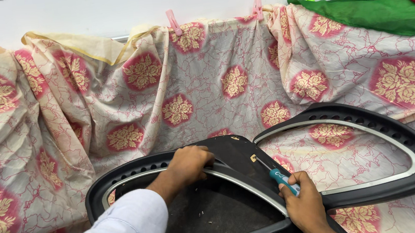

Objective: The person uses a screwdriver to remove screws from a black plastic chair base, detaches a metal frame, and sets the parts aside. The person then reattaches the frame and continues to remove additional screws from the base.

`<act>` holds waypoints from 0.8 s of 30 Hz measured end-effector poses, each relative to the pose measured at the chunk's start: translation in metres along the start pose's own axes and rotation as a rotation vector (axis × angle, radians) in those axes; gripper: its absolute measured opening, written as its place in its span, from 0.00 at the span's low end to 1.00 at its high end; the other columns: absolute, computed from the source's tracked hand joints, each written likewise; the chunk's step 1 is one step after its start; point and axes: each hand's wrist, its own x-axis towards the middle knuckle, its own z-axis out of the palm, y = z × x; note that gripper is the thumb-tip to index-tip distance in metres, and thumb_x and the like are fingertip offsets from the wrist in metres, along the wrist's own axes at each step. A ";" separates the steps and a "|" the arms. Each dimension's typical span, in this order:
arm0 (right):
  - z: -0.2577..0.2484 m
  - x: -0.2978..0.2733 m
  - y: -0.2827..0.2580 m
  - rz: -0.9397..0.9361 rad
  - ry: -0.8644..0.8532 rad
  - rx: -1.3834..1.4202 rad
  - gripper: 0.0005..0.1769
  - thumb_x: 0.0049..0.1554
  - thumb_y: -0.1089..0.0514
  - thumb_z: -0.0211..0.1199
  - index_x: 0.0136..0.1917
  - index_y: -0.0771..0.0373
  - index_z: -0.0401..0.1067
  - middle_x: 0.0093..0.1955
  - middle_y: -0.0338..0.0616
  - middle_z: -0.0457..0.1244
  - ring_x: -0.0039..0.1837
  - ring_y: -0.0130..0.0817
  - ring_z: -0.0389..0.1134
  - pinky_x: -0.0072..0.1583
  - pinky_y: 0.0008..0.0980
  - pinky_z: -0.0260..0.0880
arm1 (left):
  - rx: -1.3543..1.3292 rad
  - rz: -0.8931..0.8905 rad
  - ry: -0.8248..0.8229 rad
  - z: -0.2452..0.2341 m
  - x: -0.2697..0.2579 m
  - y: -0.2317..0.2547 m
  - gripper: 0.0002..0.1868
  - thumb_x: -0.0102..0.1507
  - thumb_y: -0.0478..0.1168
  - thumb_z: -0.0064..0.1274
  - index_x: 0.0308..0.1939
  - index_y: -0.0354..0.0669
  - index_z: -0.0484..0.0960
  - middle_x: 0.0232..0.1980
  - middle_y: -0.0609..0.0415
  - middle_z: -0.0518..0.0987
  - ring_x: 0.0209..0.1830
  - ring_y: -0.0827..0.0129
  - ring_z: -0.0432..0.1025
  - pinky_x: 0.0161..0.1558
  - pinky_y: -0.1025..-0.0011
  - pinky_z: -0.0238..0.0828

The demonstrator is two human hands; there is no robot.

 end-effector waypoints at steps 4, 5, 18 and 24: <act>0.001 0.002 -0.001 -0.019 0.017 -0.011 0.12 0.56 0.54 0.66 0.49 0.55 0.67 0.40 0.42 0.72 0.36 0.34 0.69 0.46 0.37 0.67 | 0.044 0.224 -0.118 -0.003 0.008 -0.024 0.18 0.50 0.39 0.70 0.43 0.47 0.87 0.47 0.55 0.84 0.50 0.56 0.78 0.51 0.59 0.76; 0.001 0.002 -0.001 -0.053 0.026 -0.016 0.12 0.55 0.54 0.67 0.49 0.56 0.67 0.42 0.42 0.71 0.36 0.34 0.69 0.46 0.38 0.67 | 0.034 0.280 -0.144 -0.003 0.013 -0.028 0.18 0.50 0.40 0.71 0.43 0.46 0.87 0.46 0.53 0.84 0.50 0.56 0.78 0.51 0.59 0.76; -0.004 0.000 -0.008 -0.012 -0.032 -0.035 0.12 0.56 0.53 0.65 0.48 0.57 0.66 0.46 0.42 0.69 0.39 0.36 0.71 0.48 0.40 0.69 | -0.253 0.293 -0.273 -0.026 0.021 -0.040 0.13 0.55 0.44 0.68 0.36 0.41 0.84 0.34 0.51 0.85 0.36 0.61 0.82 0.42 0.61 0.78; 0.001 0.011 0.006 0.060 -0.110 0.076 0.11 0.57 0.54 0.65 0.47 0.57 0.65 0.37 0.43 0.70 0.42 0.31 0.69 0.50 0.35 0.65 | -0.268 0.182 -0.273 -0.029 0.015 -0.044 0.13 0.58 0.42 0.63 0.41 0.41 0.79 0.37 0.48 0.83 0.41 0.59 0.79 0.43 0.58 0.74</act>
